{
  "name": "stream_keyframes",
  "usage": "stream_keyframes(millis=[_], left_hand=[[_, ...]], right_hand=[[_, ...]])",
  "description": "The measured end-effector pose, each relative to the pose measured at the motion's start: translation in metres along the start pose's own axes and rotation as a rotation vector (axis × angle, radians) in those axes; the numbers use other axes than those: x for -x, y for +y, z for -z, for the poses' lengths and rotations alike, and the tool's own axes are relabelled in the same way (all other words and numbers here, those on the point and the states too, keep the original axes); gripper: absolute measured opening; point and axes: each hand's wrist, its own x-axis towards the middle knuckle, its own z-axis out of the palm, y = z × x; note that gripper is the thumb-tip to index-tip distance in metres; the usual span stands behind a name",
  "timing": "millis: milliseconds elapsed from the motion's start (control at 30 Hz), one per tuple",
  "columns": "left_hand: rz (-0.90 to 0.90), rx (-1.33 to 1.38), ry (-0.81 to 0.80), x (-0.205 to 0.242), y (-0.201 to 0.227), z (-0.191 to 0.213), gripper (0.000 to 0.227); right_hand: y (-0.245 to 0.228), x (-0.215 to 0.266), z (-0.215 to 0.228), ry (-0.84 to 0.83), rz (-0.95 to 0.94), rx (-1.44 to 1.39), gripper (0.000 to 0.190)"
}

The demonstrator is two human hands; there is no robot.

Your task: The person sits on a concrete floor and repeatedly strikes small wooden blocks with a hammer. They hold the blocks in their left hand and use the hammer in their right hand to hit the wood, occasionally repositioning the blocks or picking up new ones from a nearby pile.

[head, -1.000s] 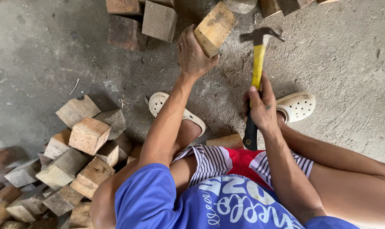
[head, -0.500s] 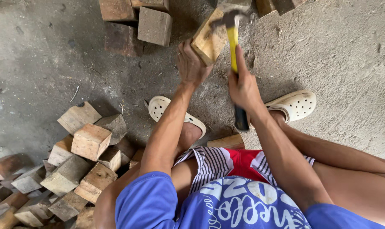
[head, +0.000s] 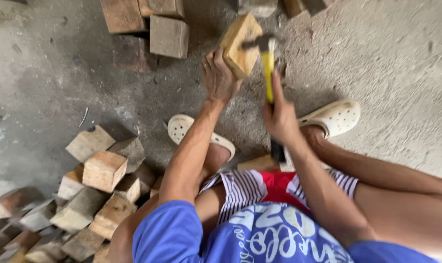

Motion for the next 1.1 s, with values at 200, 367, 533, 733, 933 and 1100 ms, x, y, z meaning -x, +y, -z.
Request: stream_keyframes(millis=[200,367,533,733,933,1100], left_hand=[[-0.031,-0.054,-0.011,-0.009,0.017,0.012,0.069],[-0.059,-0.041,-0.010,-0.003,0.017,0.021,0.077],[-0.053,-0.061,-0.030,-0.005,0.025,0.007,0.073],[0.043,-0.128,-0.087,0.005,-0.010,-0.027,0.066],[-0.129,-0.089,-0.130,0.000,-0.014,0.000,0.103],[-0.116,0.122,-0.206,-0.017,-0.035,0.015,0.088]], right_hand=[[0.009,-0.051,0.008,0.040,-0.108,-0.015,0.083],[0.006,-0.004,-0.002,0.106,0.131,0.044,0.087],[0.018,-0.043,-0.012,0.047,-0.278,0.017,0.082],[0.005,0.007,-0.008,0.078,-0.268,-0.013,0.086],[0.038,-0.034,-0.001,0.092,-0.371,-0.189,0.082],[0.006,-0.005,0.036,0.327,-0.248,-0.554,0.068]])
